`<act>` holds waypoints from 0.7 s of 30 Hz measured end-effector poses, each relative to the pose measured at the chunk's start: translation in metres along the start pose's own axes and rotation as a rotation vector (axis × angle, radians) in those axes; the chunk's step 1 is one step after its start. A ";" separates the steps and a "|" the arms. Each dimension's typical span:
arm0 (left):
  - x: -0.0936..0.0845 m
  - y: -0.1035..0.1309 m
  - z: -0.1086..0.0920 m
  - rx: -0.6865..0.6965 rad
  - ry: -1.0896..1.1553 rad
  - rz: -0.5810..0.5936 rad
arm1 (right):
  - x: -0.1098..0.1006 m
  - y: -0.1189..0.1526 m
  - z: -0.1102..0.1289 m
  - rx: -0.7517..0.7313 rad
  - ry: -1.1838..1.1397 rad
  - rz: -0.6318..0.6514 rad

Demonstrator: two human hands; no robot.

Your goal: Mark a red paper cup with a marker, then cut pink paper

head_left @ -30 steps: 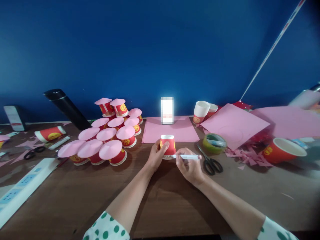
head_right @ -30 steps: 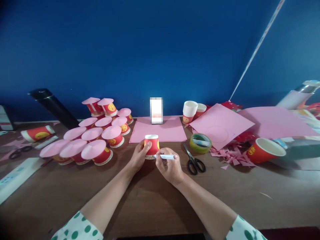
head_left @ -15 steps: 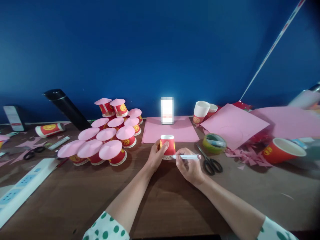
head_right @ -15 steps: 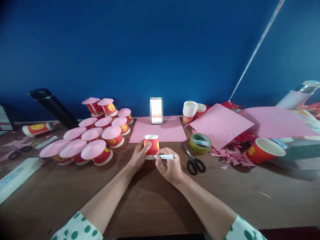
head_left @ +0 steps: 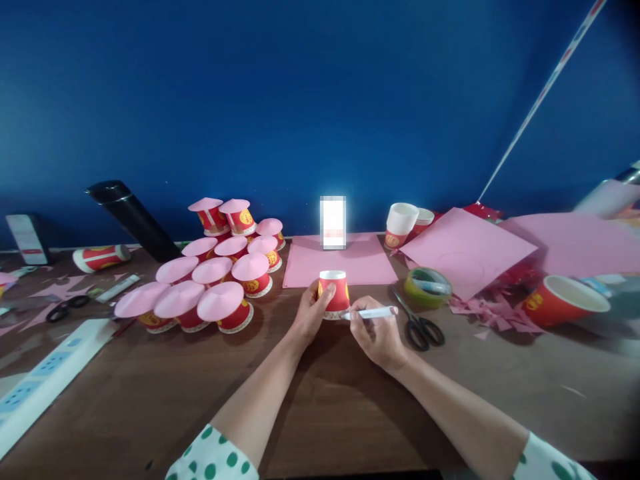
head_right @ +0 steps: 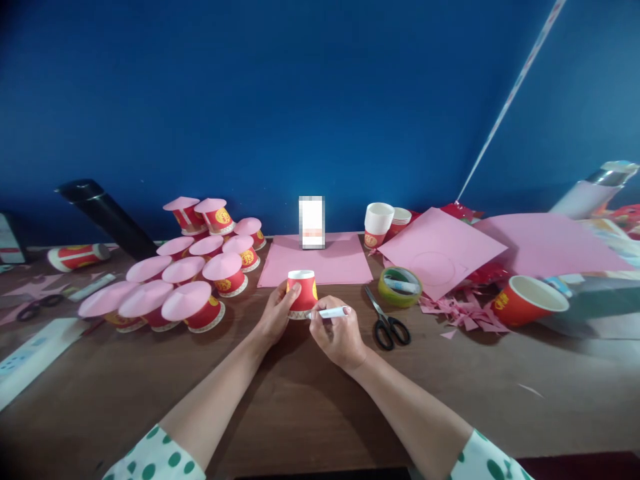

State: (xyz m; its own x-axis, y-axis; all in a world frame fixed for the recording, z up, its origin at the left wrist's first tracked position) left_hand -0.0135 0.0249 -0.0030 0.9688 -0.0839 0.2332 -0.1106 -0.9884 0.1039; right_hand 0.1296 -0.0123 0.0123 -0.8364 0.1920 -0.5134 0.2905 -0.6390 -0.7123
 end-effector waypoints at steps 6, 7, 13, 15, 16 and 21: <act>-0.002 -0.001 0.003 0.002 -0.042 0.001 | 0.000 0.001 -0.001 0.015 0.019 -0.013; -0.002 -0.001 0.003 0.004 -0.046 0.006 | 0.000 0.000 -0.001 0.016 0.024 -0.017; -0.003 -0.001 0.003 0.002 -0.059 0.002 | -0.002 -0.001 0.000 0.013 0.045 -0.027; -0.002 0.000 0.002 -0.005 -0.067 0.002 | -0.003 -0.002 0.002 0.006 0.063 -0.036; -0.002 0.000 0.001 -0.007 -0.072 0.000 | -0.004 -0.003 0.002 0.003 0.070 -0.040; -0.001 0.002 0.000 -0.008 -0.071 -0.001 | -0.005 -0.004 0.004 0.001 0.070 -0.051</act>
State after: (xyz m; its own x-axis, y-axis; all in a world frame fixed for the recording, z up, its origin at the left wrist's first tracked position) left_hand -0.0150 0.0229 -0.0030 0.9822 -0.0921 0.1635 -0.1113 -0.9874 0.1123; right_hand 0.1309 -0.0132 0.0194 -0.8158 0.2755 -0.5085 0.2481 -0.6275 -0.7380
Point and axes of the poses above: each hand's wrist, its own y-axis away from the middle knuckle, its own x-axis out of the palm, z = x × y, the point moved 1 cm from there along -y, towards the middle knuckle, and after that the axes turned 13 degrees about -x, right-handed, at the moved point
